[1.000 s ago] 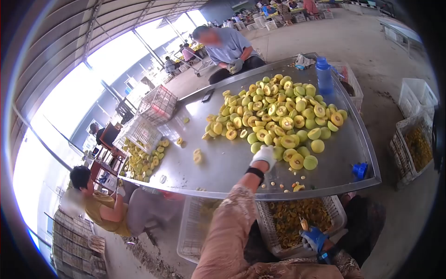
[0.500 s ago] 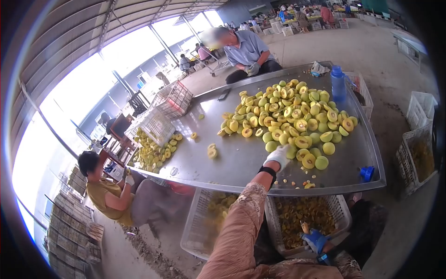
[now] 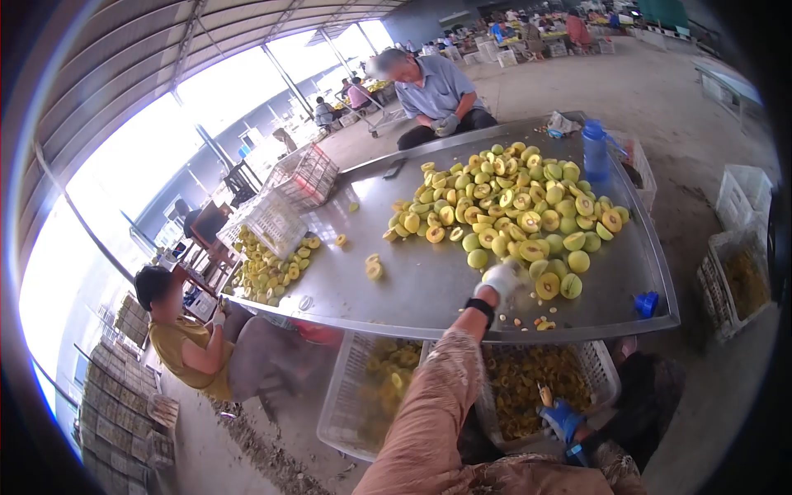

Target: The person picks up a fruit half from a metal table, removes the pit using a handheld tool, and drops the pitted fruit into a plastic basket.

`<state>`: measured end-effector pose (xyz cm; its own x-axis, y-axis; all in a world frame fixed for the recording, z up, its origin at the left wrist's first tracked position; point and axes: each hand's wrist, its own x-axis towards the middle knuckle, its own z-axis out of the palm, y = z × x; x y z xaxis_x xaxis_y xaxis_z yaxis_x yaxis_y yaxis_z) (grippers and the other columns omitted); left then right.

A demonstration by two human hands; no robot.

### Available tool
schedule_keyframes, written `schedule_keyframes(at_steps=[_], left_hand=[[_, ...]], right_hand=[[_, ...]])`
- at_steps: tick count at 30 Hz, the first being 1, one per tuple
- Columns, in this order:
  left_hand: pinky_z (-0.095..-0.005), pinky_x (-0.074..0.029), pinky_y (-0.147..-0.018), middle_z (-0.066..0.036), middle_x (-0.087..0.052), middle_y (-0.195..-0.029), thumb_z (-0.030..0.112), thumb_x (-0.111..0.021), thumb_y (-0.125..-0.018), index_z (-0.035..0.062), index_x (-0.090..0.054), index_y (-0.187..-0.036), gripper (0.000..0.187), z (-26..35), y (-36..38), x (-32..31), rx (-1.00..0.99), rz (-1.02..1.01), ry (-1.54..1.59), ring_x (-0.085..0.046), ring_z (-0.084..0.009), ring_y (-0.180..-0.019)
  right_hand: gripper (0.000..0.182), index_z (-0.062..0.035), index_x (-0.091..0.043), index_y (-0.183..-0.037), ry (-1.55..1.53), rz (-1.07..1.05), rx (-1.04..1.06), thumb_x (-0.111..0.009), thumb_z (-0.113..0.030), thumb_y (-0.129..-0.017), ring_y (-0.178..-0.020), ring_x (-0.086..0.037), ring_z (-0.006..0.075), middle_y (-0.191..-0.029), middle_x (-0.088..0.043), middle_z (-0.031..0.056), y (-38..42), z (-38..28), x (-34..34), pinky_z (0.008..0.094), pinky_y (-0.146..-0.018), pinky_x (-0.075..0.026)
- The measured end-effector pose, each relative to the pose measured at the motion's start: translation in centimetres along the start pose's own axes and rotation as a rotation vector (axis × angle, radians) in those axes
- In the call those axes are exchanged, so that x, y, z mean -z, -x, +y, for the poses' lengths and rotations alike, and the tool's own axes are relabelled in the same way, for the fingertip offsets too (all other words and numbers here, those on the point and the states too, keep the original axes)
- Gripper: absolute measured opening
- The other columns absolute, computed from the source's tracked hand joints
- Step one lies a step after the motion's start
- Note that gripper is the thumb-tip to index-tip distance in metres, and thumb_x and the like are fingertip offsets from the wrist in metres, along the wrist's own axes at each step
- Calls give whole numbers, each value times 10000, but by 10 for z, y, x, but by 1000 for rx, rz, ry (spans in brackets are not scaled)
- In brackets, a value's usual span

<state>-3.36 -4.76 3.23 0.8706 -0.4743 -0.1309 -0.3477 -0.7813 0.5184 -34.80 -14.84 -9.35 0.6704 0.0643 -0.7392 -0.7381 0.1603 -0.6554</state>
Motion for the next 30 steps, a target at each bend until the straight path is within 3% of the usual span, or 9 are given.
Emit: schedule_keyframes(at_steps=[1,4,5,7,10,16,19,23,30], left_hand=[[-331,-533,-819,-137,-669,-983,206,-721,-763,100,-612,-1152,417,-14,-3,2,297,-84,787,-641,-296,-960],[-290,-527,-589,-91,-637,-860,315,-610,-887,95,-564,-1158,352,-44,24,8,-57,-10,1352,-623,-202,-693],[-286,-509,-546,-95,-636,-855,385,-585,-903,85,-558,-1149,389,-31,48,15,95,-52,1652,-612,-199,-654],[-279,-434,-463,-88,-654,-890,479,-488,-913,70,-597,-1078,454,-27,80,16,-29,-91,1613,-598,-187,-639],[-254,-406,-455,-88,-658,-890,560,-507,-901,70,-592,-1088,531,12,130,6,118,146,1631,-573,-166,-602],[-205,-424,-462,-96,-666,-900,619,-514,-887,71,-580,-1099,592,15,172,-25,137,227,1519,-605,-143,-643],[-212,-466,-495,-102,-669,-922,569,-514,-913,66,-578,-1110,544,22,189,-29,143,266,1470,-626,-146,-682],[-255,-536,-603,-105,-663,-952,484,-500,-954,39,-578,-1132,485,9,193,-45,50,270,1477,-643,-167,-776],[-293,-520,-762,-111,-649,-979,409,-451,-997,-21,-596,-1112,469,12,210,-57,-98,423,1235,-625,-180,-865]], right_hand=[[230,-115,-501,-855,16,17,26,-625,-301,-907,-423,-463,117,-600,-505,3,8,-4,1,298,-376,-343],[307,-102,-512,-727,-89,-86,97,-602,-326,-916,-404,-450,106,-549,-490,-4,29,-23,13,286,-363,-329],[346,-138,-490,-653,-152,-84,113,-623,-338,-902,-383,-456,136,-492,-446,-6,28,-29,12,292,-341,-326],[261,-116,-530,-818,-19,-57,229,-622,-345,-906,-399,-456,111,-556,-475,-13,45,-50,8,269,-351,-338],[257,-101,-542,-950,27,-100,358,-613,-344,-911,-423,-446,71,-593,-481,-31,62,-76,-11,224,-377,-337],[387,-32,-513,-1205,21,-175,427,-629,-244,-901,-474,-464,53,-682,-519,-16,80,-96,-42,232,-409,-375],[281,-87,-511,-1136,0,-151,425,-628,-224,-920,-438,-431,44,-623,-491,-40,78,-95,-52,210,-384,-358],[289,-69,-517,-1145,29,-94,432,-630,-206,-917,-439,-437,48,-632,-508,-30,88,-102,-62,211,-390,-364],[306,-35,-536,-1154,161,-1,519,-622,-197,-909,-477,-495,79,-658,-555,7,79,-91,-71,243,-423,-374]])
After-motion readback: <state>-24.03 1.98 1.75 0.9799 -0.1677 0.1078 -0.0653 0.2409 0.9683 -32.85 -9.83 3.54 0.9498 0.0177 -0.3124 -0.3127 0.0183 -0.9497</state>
